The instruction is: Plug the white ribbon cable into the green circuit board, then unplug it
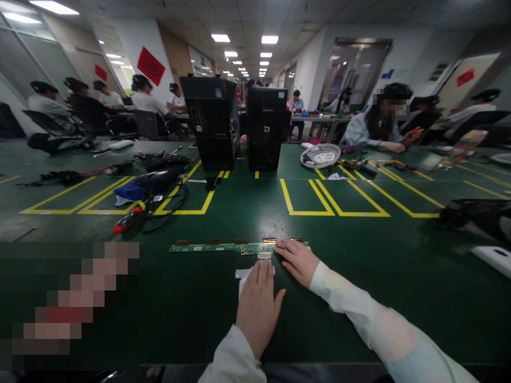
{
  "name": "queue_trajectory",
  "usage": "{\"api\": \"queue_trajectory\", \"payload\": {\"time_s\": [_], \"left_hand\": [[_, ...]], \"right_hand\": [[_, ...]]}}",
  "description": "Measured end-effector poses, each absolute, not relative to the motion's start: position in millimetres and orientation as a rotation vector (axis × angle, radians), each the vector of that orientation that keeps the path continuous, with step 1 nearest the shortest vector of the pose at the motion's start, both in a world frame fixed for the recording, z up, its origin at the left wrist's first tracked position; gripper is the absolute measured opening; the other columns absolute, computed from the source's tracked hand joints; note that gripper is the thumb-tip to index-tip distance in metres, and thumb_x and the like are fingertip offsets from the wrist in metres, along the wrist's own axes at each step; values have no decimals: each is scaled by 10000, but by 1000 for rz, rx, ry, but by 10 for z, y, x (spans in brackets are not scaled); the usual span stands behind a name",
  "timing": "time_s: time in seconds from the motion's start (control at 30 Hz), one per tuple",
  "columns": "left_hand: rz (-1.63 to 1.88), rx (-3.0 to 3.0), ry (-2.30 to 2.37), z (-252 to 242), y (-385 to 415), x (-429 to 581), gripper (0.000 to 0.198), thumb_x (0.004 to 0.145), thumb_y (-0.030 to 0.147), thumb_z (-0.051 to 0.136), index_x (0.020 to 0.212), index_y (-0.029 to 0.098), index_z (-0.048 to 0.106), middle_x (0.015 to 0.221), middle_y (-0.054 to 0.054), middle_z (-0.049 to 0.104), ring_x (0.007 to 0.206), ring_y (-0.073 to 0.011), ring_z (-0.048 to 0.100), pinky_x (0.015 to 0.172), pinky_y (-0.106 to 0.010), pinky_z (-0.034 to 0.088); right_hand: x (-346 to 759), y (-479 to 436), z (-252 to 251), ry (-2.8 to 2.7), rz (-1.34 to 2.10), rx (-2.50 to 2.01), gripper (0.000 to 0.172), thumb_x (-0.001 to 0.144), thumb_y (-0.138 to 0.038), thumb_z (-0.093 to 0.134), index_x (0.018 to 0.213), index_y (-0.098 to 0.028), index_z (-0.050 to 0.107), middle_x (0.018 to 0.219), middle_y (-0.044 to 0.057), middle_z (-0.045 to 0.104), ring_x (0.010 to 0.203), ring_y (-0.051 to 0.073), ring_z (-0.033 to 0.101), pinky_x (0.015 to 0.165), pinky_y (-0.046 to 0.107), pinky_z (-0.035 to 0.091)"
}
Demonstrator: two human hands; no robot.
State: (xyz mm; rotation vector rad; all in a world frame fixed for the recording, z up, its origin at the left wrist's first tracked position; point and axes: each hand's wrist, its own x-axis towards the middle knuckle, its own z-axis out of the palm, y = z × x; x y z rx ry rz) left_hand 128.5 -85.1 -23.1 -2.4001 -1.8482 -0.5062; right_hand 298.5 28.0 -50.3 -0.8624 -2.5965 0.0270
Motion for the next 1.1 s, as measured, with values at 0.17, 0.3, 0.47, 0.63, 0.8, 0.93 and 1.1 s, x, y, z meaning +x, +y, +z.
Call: {"api": "queue_trajectory", "payload": {"time_s": [0.17,0.3,0.47,0.63,0.8,0.93,1.1], "left_hand": [[-528,-2403,-1849,-239,-866,1288,460,891,291,499,1287,56,493,1327,-180,534,1248,-308,468,1011,-457,434],[-562,-2409,-1840,-241,-900,1269,463,895,292,492,1296,61,483,1329,-175,536,1253,-303,466,1008,-466,440],[-580,-2416,-1843,-246,-933,1237,465,901,303,473,1308,79,470,1338,-159,535,1257,-292,468,1013,-455,437],[-626,-2421,-1847,-279,-909,1259,456,907,312,453,1308,94,470,1344,-158,529,1274,-293,452,1013,-466,435],[-648,-2406,-1840,-284,-895,1292,444,911,312,443,1295,94,491,1349,-166,525,1282,-297,446,1018,-478,428],[-608,-2388,-1865,-272,-901,1319,459,910,299,440,1299,61,490,1351,-174,522,1280,-297,446,1022,-463,425],[-621,-2362,-1892,-306,-901,1346,475,913,303,436,1322,63,469,1366,-177,506,1289,-296,433,1037,-459,406]], "right_hand": [[2973,281,-497,-2585,33,-860,411,891,-218,427,1290,-167,513,1302,128,524,1235,250,430,1030,487,377],[2972,272,-473,-2582,33,-864,411,895,-222,418,1290,-160,515,1295,133,527,1226,253,430,1022,486,381],[2967,259,-445,-2590,51,-872,415,896,-232,411,1293,-168,514,1293,133,527,1226,256,429,1012,485,390],[2962,257,-442,-2587,58,-884,416,898,-235,414,1297,-180,514,1291,129,529,1218,252,440,1014,479,390],[2968,253,-435,-2597,59,-894,422,902,-241,399,1304,-188,513,1299,126,525,1224,257,434,1016,493,385],[2964,256,-439,-2595,50,-892,417,899,-236,404,1293,-163,522,1301,131,526,1215,262,439,1016,495,386],[2962,256,-460,-2590,75,-902,422,889,-223,428,1300,-180,511,1303,129,520,1239,253,421,1022,489,382]]}}
